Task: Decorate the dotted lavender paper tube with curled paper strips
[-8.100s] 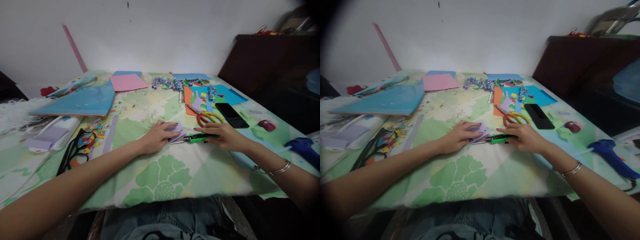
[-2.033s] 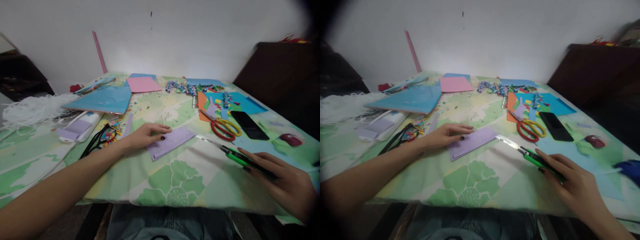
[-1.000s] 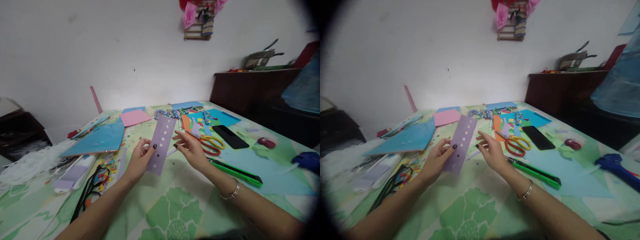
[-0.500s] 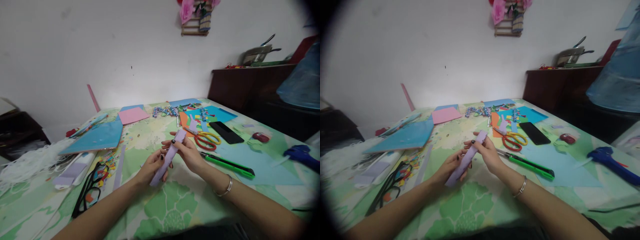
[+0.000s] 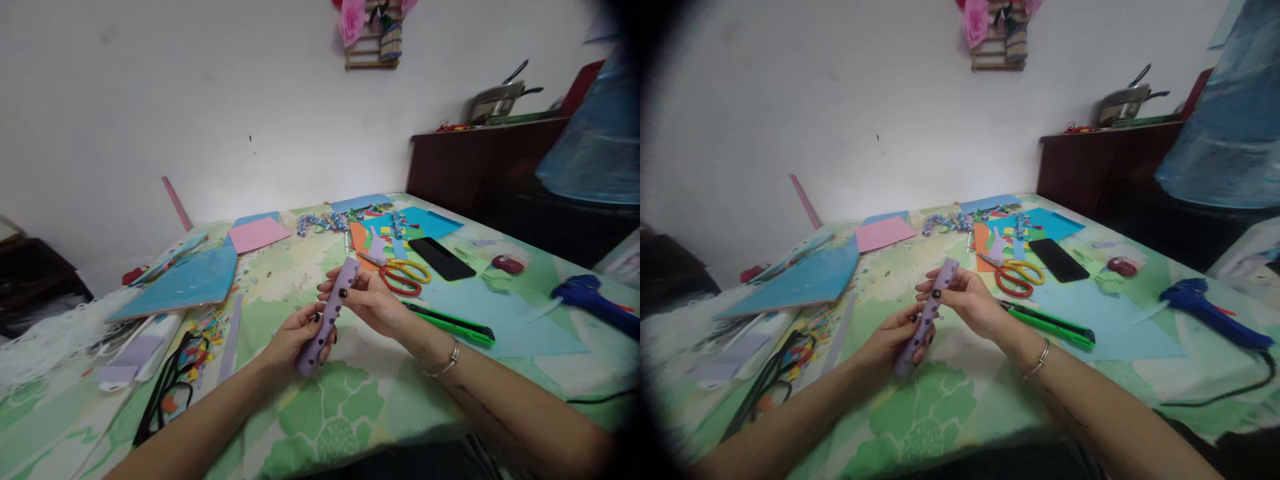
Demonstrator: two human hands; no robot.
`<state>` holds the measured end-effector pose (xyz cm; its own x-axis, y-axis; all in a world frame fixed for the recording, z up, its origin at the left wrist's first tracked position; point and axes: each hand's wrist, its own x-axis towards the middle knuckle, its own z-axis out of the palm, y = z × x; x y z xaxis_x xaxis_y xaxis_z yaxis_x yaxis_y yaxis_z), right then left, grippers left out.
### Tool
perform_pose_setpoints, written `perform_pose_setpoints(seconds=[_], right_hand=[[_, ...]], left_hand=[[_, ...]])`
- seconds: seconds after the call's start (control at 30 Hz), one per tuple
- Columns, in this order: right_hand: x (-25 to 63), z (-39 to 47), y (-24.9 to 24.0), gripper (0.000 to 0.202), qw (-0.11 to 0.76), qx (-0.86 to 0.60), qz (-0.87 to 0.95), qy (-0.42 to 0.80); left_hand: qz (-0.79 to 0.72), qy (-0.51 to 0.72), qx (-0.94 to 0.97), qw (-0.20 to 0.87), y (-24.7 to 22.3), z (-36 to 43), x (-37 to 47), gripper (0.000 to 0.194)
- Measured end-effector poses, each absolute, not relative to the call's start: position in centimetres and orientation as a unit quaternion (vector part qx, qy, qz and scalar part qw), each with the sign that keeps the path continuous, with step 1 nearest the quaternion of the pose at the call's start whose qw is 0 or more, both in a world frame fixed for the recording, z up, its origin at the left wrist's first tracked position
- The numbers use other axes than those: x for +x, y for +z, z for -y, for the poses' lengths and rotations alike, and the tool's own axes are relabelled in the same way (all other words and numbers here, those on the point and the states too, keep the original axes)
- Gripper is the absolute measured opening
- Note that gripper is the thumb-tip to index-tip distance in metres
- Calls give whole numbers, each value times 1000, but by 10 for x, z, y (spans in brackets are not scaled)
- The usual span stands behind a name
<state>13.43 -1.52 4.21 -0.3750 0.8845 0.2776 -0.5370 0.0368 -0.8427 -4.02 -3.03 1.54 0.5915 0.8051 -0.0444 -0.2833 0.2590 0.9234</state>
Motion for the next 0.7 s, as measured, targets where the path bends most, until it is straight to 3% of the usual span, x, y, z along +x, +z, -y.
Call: perform_pose_setpoints(seconds=[0.3, 0.7], right_hand=[[128, 15, 40, 32, 563, -292, 502, 588], [129, 15, 38, 34, 558, -230, 517, 607]], left_hand=[[-329, 341, 639, 606, 14, 37, -37, 42], [-397, 340, 714, 466, 15, 40, -40, 29]])
